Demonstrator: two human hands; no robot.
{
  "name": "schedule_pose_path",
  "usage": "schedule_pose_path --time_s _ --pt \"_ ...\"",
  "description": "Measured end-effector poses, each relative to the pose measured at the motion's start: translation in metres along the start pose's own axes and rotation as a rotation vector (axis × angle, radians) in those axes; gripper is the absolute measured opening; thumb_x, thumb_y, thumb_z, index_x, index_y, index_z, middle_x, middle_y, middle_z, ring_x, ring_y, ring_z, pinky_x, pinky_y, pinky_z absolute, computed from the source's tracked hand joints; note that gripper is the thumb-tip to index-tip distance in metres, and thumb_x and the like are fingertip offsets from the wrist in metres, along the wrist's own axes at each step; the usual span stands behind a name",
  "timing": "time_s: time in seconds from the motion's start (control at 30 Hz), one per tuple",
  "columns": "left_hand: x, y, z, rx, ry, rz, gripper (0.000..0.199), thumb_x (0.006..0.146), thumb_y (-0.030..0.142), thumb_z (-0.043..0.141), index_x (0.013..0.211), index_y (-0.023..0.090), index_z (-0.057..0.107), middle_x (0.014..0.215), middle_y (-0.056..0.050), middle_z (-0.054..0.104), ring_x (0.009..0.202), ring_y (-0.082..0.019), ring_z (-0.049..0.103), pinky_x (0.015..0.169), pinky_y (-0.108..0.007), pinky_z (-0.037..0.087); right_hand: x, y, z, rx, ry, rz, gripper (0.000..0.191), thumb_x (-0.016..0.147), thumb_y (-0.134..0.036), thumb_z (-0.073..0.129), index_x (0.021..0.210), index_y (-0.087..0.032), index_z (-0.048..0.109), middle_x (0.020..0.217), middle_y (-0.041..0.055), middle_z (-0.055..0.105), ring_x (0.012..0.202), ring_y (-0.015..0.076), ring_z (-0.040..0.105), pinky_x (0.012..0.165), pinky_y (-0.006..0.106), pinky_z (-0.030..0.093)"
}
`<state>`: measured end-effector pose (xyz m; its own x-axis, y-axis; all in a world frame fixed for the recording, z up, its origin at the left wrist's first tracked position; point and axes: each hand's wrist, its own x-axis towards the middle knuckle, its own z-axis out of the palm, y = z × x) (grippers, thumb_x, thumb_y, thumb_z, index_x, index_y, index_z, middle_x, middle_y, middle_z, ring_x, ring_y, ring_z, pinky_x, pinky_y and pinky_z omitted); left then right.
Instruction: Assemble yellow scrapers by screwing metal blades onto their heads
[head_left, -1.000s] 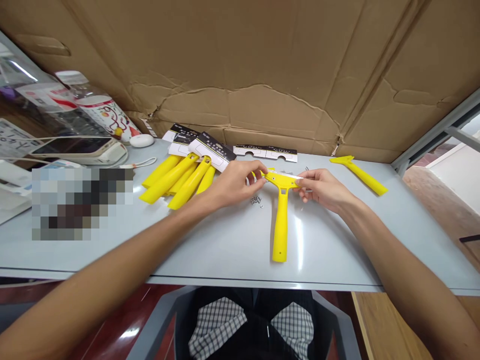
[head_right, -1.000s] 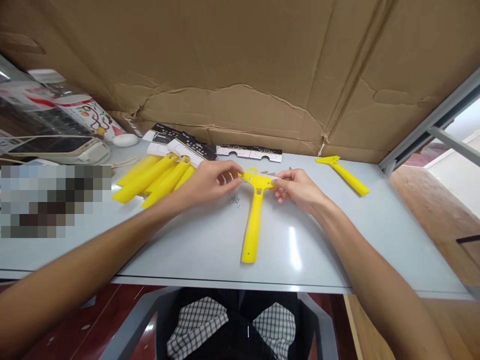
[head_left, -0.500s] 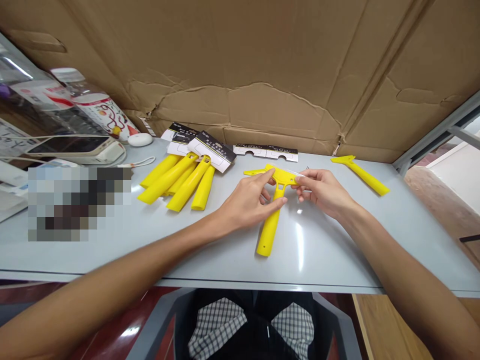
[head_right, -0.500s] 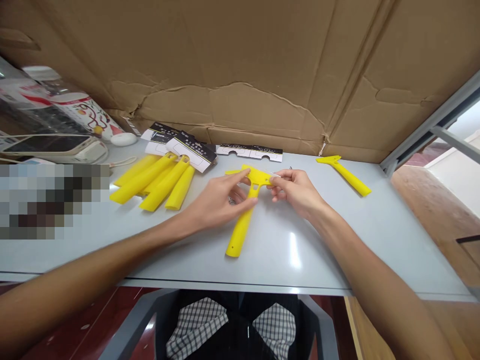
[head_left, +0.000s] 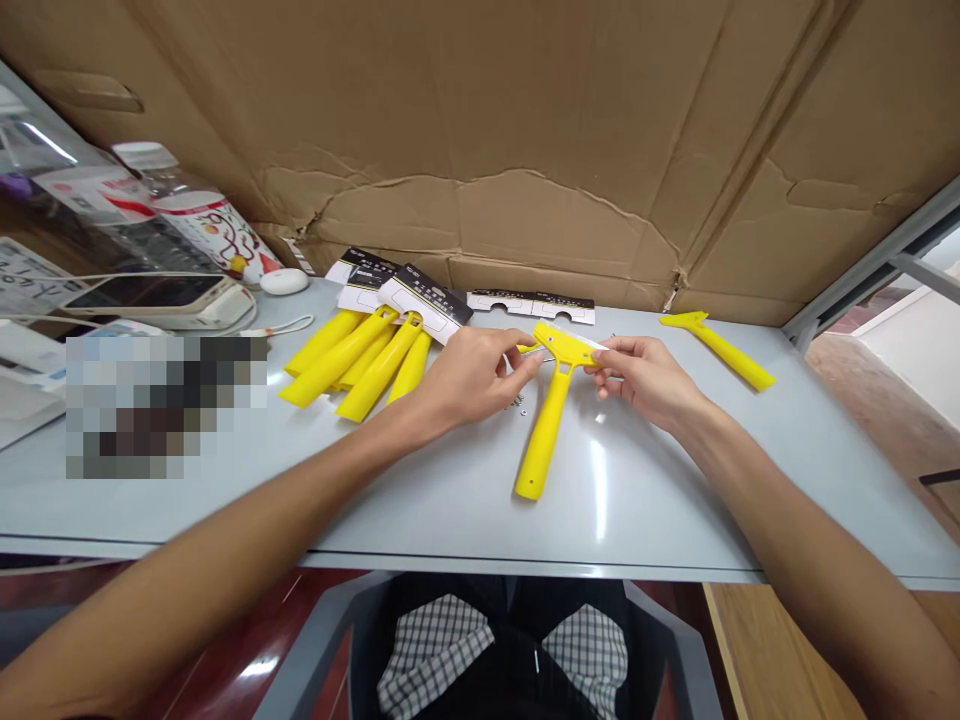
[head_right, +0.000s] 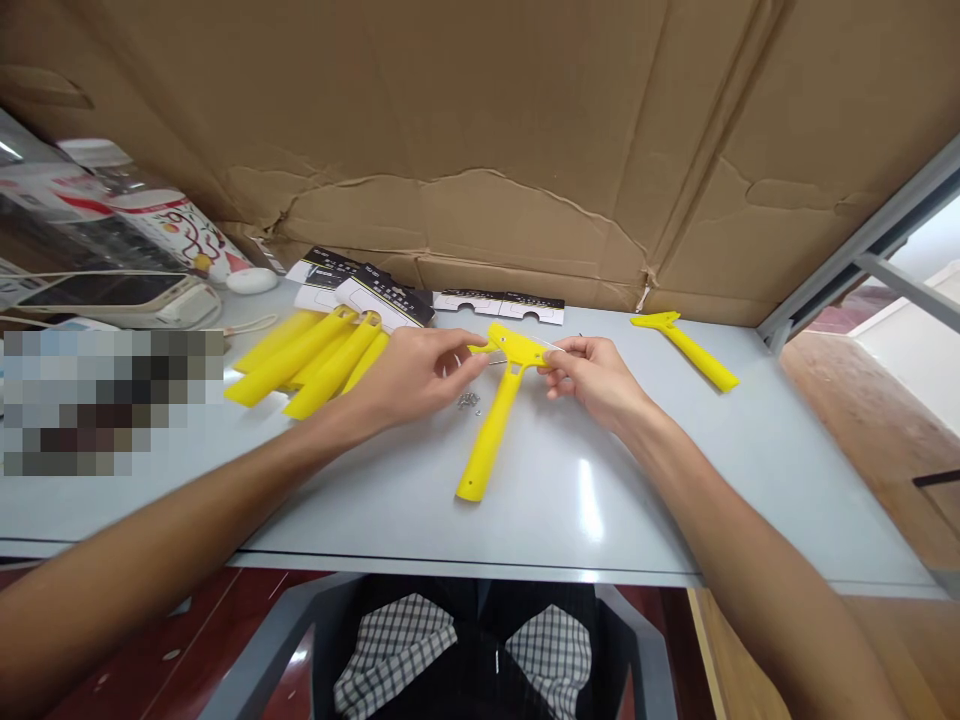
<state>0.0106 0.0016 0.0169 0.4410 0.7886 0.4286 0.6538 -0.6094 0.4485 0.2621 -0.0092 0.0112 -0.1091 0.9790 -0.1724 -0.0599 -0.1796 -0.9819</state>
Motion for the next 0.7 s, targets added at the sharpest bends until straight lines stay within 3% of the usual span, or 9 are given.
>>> schedule_pose_path --time_s 0.1,0.2,0.3,0.57,0.7 --pt "-0.003 0.008 0.001 -0.111 -0.049 -0.080 0.035 0.097 0.040 0.063 0.120 0.016 0.074 0.083 -0.003 0.081 0.061 -0.017 0.071 0.068 -0.033 0.056 0.001 0.001 0.000 0.014 0.019 -0.002 0.016 0.080 -0.023 0.087 0.084 -0.014 0.074 0.088 0.0135 0.074 0.071 0.0155 0.063 0.059 0.029 0.056" --pt "-0.010 0.020 0.007 -0.305 -0.166 -0.184 0.069 0.094 0.044 0.069 0.155 0.017 0.049 0.118 -0.011 0.081 0.064 -0.015 0.073 0.069 -0.033 0.060 0.000 0.002 0.003 0.037 0.024 0.006 0.016 0.079 -0.023 0.087 0.082 -0.015 0.073 0.089 0.0128 0.075 0.070 0.0151 0.063 0.059 0.028 0.057" --pt "-0.016 0.025 0.013 -0.249 -0.181 -0.157 0.084 0.089 0.042 0.075 0.162 0.019 0.040 0.134 -0.015 0.074 0.068 -0.016 0.072 0.076 -0.037 0.061 -0.003 0.002 0.009 0.061 0.012 0.024 0.015 0.080 -0.022 0.085 0.080 -0.014 0.073 0.089 0.0127 0.075 0.070 0.0149 0.064 0.059 0.028 0.057" --pt "-0.017 0.019 0.014 -0.058 -0.121 -0.093 0.072 0.091 0.020 0.060 0.162 0.018 0.045 0.129 -0.015 0.074 0.102 -0.027 0.073 0.094 -0.042 0.058 -0.012 0.004 0.017 0.114 -0.068 0.056 0.022 0.076 -0.024 0.087 0.079 -0.017 0.066 0.090 0.0094 0.073 0.073 0.0151 0.065 0.061 0.029 0.056" --pt "-0.016 0.020 0.016 0.003 -0.110 -0.081 0.071 0.092 0.021 0.060 0.161 0.015 0.046 0.117 -0.014 0.077 0.096 -0.028 0.073 0.089 -0.041 0.058 -0.014 0.005 0.018 0.122 -0.106 0.058 0.027 0.073 -0.026 0.089 0.081 -0.018 0.065 0.089 0.0074 0.073 0.073 0.0152 0.066 0.063 0.031 0.056"
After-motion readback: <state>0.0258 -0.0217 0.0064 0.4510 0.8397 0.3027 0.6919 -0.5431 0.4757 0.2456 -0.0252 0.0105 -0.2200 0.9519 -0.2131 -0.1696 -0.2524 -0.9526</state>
